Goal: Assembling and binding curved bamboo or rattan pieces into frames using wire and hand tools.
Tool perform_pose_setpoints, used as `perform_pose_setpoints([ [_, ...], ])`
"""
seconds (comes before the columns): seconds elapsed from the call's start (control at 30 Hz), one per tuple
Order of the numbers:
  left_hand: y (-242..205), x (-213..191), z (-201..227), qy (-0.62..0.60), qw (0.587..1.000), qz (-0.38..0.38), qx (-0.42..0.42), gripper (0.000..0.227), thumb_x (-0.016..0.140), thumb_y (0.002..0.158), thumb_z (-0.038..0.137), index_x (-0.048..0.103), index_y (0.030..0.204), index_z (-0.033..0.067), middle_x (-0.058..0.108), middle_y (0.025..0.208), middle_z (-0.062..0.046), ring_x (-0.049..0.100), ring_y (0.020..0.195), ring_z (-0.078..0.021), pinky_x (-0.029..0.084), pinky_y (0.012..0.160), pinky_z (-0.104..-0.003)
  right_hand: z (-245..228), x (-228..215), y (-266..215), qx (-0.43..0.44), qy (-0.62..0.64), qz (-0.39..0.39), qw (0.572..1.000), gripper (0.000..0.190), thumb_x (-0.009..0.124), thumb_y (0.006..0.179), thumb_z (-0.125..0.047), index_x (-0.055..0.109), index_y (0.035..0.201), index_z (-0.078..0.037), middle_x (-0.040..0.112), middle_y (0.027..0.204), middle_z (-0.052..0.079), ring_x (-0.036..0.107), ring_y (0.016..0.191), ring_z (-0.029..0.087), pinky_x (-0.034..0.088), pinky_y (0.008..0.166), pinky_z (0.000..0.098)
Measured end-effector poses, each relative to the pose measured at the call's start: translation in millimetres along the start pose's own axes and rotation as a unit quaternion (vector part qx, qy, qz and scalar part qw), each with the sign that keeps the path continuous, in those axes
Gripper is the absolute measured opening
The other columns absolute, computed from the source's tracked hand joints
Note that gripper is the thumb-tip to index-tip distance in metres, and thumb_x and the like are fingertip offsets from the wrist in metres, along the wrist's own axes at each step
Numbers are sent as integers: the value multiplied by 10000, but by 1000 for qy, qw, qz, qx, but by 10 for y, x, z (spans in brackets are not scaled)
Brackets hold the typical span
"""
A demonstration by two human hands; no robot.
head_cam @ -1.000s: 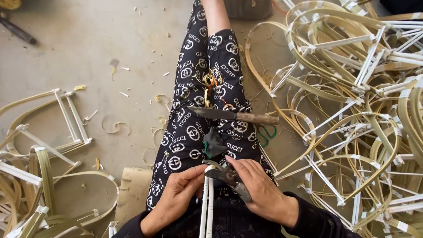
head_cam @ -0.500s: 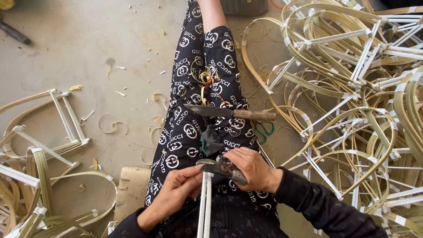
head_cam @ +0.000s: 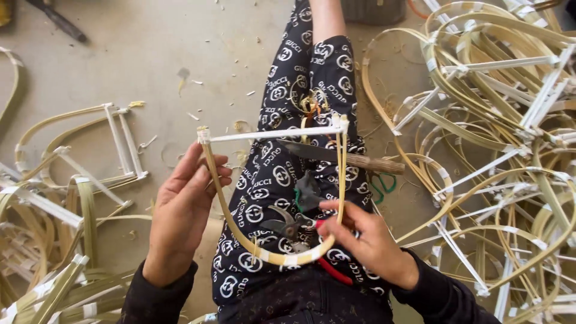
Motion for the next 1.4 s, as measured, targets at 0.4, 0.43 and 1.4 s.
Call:
perform_pose_setpoints([
  [0.4,-572,739,-257,368,856,-364,8,762,816,794,48,466,1471,20,617,1395,-169,584,1303,-293,455,1075,-418,245,-192,93,29,183,114,976,471,416,1066,-238,425,1459,22,701,1204,202,755,980,249,644,826,365],
  [0.43,-566,655,-394,367,855,-365,9,762,816,794,48,466,1471,20,617,1395,-169,584,1303,-293,455,1075,-418,238,-206,89,28,182,115,976,471,416,1066,-238,425,1459,22,701,1204,202,755,980,249,644,826,365],
  [1.4,102,724,-1654,354,880,-314,50,317,641,987,140,716,1285,62,774,947,-152,746,843,-247,583,755,-321,963,-1247,166,-33,391,5,920,519,380,1102,-261,375,1537,22,492,1350,406,494,1231,544,429,1028,631],
])
Point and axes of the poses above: each hand's wrist, its own y-axis towards the middle knuckle, its own x-axis out of the palm, z = x × y, the point moved 2 cm from there along y, towards the middle knuckle
